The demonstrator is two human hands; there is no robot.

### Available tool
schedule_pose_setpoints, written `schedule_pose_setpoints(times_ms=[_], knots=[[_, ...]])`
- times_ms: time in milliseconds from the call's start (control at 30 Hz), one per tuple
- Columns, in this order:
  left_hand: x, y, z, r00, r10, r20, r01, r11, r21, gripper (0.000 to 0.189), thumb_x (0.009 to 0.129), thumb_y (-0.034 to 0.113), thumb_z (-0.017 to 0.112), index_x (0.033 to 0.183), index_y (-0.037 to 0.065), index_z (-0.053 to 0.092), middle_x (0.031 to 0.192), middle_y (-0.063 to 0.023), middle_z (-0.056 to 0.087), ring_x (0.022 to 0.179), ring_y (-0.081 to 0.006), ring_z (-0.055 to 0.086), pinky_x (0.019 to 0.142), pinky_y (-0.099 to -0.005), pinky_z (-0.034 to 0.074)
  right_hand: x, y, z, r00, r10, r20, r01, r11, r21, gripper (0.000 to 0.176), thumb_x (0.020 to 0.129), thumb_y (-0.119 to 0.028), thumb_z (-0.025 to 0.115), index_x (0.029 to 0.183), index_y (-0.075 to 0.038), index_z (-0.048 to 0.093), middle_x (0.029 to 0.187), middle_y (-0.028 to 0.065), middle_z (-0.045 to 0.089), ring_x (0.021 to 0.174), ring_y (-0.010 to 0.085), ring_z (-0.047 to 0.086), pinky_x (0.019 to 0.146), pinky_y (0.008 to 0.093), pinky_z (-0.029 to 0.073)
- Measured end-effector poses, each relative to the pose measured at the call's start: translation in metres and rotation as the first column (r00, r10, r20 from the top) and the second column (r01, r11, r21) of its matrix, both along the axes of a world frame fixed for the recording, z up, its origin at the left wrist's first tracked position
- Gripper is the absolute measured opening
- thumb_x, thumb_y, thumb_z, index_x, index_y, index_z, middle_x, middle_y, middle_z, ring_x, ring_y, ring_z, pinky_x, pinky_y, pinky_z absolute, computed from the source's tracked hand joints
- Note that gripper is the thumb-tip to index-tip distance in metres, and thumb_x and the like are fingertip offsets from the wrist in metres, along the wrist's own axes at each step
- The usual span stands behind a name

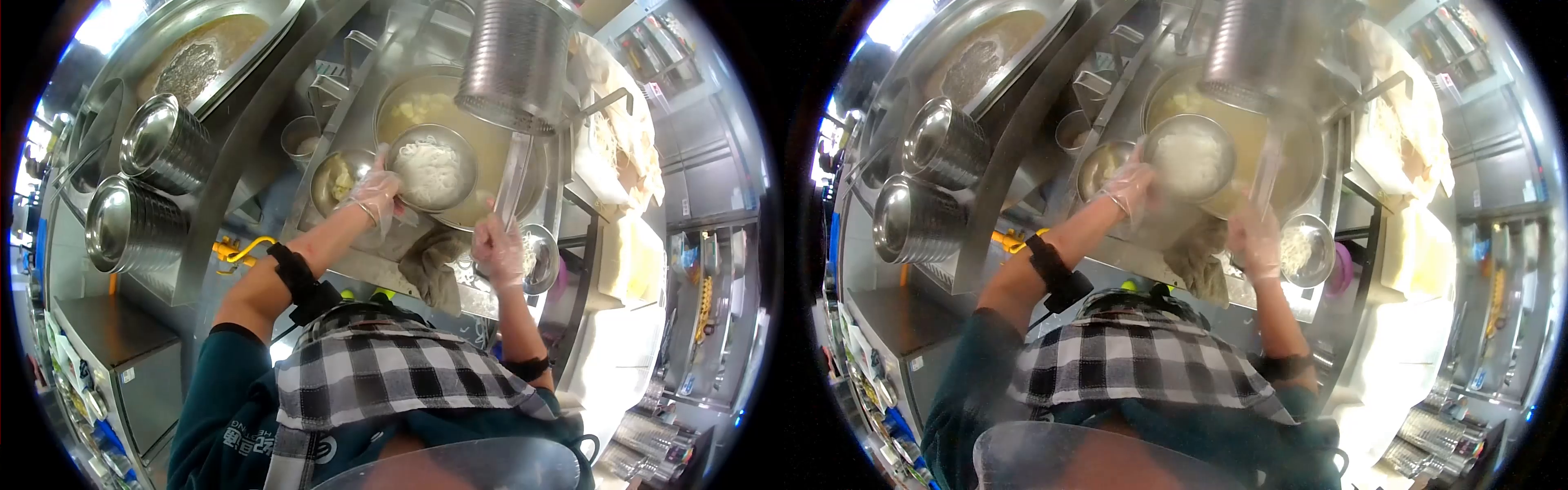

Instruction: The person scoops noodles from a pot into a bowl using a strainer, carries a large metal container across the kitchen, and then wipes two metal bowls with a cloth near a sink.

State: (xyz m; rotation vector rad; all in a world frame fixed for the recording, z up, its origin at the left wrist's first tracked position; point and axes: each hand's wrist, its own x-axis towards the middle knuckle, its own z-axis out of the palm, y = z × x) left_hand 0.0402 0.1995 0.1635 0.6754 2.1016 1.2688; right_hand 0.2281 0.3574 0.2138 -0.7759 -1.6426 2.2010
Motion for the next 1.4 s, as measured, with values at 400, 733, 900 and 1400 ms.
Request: schedule_pose_setpoints(times_ms=[400, 733, 900, 1400], knots=[[0.036, -0.153, 0.017, 0.958, 0.243, 0.154, -0.263, 0.956, 0.127, 0.07, 0.072, 0.018, 0.049, 0.134, 0.009, 0.018, 0.08, -0.0104, 0.06, 0.052, -0.0168, 0.055, 0.054, -0.0286, 0.047, -0.074, 0.197, -0.005, 0.684, 0.717, 0.134, -0.723, 0.641, 0.259, 0.024, 0.076, -0.012, 0.058, 0.091, 0.005, 0.052, 0.064, 0.0028, 0.05, 0.059, 0.0135, 0.051, 0.053, 0.0215, 0.042], [0.091, -0.193, 0.031, 0.609, 0.66, 0.441, -0.724, 0.689, -0.03, 0.066, 0.064, 0.007, 0.049, 0.127, 0.004, 0.03, 0.092, -0.0128, 0.055, 0.056, -0.0159, 0.054, 0.039, -0.0238, 0.044, -0.197, 0.242, 0.022, 0.814, -0.436, 0.384, -0.342, 0.174, 0.923, 0.025, 0.066, -0.026, 0.06, 0.082, -0.009, 0.066, 0.08, 0.0097, 0.063, 0.077, 0.0222, 0.059, 0.071, 0.0318, 0.045], [0.1, -0.181, 0.054, 0.49, 0.757, 0.431, -0.79, 0.596, -0.148, 0.062, 0.063, 0.006, 0.048, 0.124, 0.002, 0.033, 0.092, -0.0102, 0.054, 0.06, -0.0159, 0.054, 0.042, -0.0224, 0.043, -0.263, 0.301, -0.033, 0.871, -0.277, 0.406, -0.369, 0.179, 0.912, 0.026, 0.065, -0.028, 0.06, 0.081, -0.008, 0.066, 0.079, 0.0101, 0.064, 0.076, 0.0223, 0.06, 0.071, 0.0318, 0.045], [0.109, -0.166, 0.053, 0.378, 0.854, 0.357, -0.847, 0.475, -0.239, 0.063, 0.064, 0.008, 0.048, 0.125, -0.001, 0.034, 0.107, -0.0095, 0.049, 0.093, -0.0163, 0.048, 0.081, -0.0237, 0.038, -0.352, 0.246, -0.04, 0.865, 0.059, 0.498, -0.497, -0.034, 0.867, 0.024, 0.066, -0.025, 0.058, 0.079, -0.006, 0.065, 0.079, 0.011, 0.063, 0.072, 0.0212, 0.059, 0.067, 0.0303, 0.045]])
